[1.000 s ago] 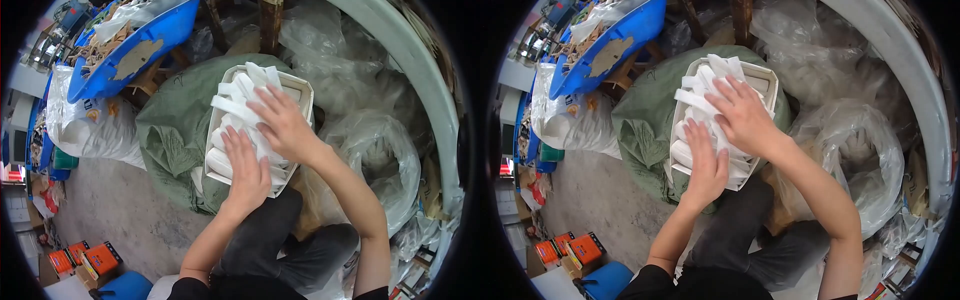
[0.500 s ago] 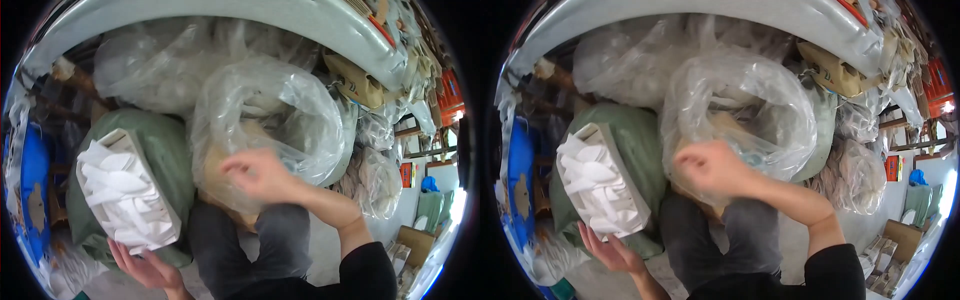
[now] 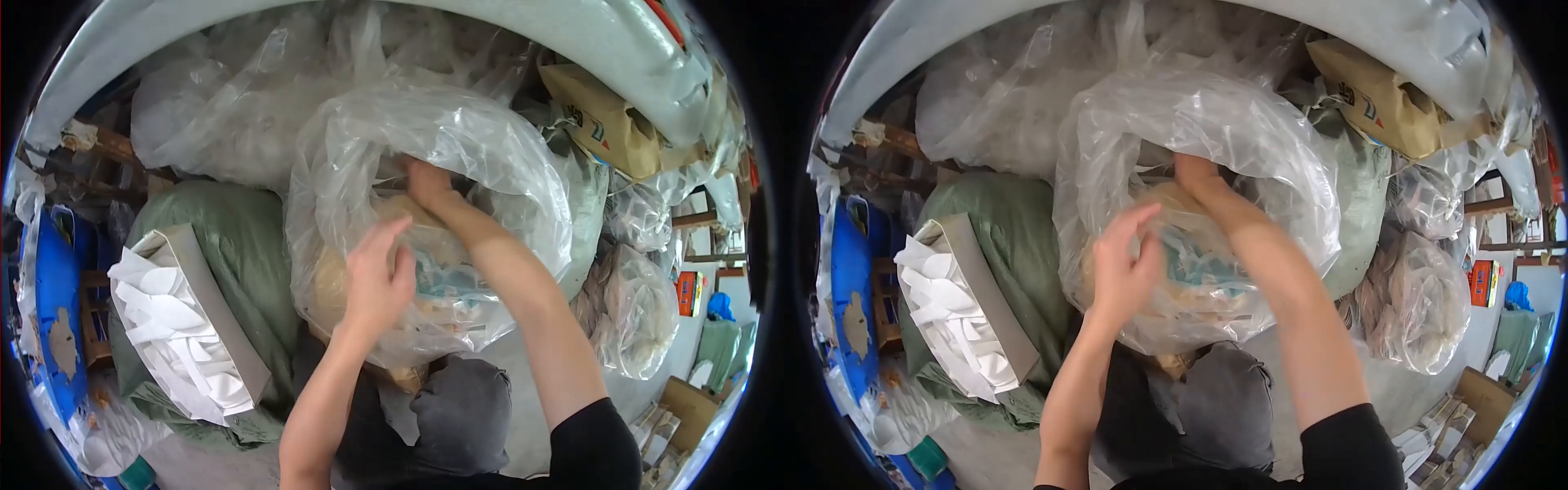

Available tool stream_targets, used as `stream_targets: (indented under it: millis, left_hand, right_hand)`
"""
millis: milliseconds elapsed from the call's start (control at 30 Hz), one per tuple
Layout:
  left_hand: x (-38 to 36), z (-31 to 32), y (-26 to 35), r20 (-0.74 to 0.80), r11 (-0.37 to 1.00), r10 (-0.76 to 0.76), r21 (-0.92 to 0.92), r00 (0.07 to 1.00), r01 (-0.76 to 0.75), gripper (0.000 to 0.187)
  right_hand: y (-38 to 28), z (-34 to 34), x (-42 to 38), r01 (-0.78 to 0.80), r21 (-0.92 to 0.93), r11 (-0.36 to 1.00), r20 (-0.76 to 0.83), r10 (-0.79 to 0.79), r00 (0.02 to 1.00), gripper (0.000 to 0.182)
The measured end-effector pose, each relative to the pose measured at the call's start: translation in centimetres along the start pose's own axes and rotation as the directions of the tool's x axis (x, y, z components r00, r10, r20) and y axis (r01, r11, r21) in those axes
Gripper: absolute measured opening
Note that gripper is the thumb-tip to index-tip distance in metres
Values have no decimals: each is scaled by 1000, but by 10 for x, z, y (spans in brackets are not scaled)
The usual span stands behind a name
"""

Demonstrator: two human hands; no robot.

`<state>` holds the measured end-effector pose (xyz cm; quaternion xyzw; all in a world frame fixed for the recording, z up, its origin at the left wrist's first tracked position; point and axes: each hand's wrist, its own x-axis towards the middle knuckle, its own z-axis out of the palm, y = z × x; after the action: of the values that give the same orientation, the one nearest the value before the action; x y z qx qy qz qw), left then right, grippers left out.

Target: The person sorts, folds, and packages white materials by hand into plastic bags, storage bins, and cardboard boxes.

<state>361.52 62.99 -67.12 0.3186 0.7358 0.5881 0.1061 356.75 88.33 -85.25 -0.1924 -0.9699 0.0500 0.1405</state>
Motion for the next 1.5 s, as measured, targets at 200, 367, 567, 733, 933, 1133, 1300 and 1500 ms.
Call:
stream_targets:
  millis: [200, 367, 567, 733, 933, 1133, 1300, 1500]
  left_hand:
    - [27, 14, 1, 15, 801, -407, -474, 913, 365, 38]
    - [54, 23, -24, 267, 558, -470, -649, 841, 517, 44]
    - [139, -12, -63, 97, 700, -412, -603, 906, 383, 45]
    - [190, -66, -14, -266, 918, -306, -336, 914, 210, 38]
    - [157, -70, 11, -5, 757, -405, -563, 914, 332, 39]
    - [84, -82, 15, 97, 414, -438, -861, 894, 296, 40]
    - [15, -92, 23, 144, 266, -488, -915, 861, 304, 43]
    - [-29, -87, 25, 212, 155, -525, -929, 825, 337, 43]
  right_hand:
    - [-41, -205, -18, -228, 265, 937, 627, 12, 779, 37]
    - [-61, -255, -14, -485, 376, 790, 842, -73, 535, 38]
    - [-47, -182, 41, -520, 701, 488, 563, 68, 823, 51]
    - [-25, -228, 141, -156, 803, 575, 241, -75, 968, 61]
    - [1, -113, 139, -81, 236, 968, 409, -24, 912, 74]
    - [-40, -102, 104, -50, 38, 998, 195, 41, 980, 83]
    - [8, -79, 130, -111, 279, 954, 259, 37, 965, 88]
    - [-9, -70, 127, -131, -165, 978, 227, 167, 960, 89]
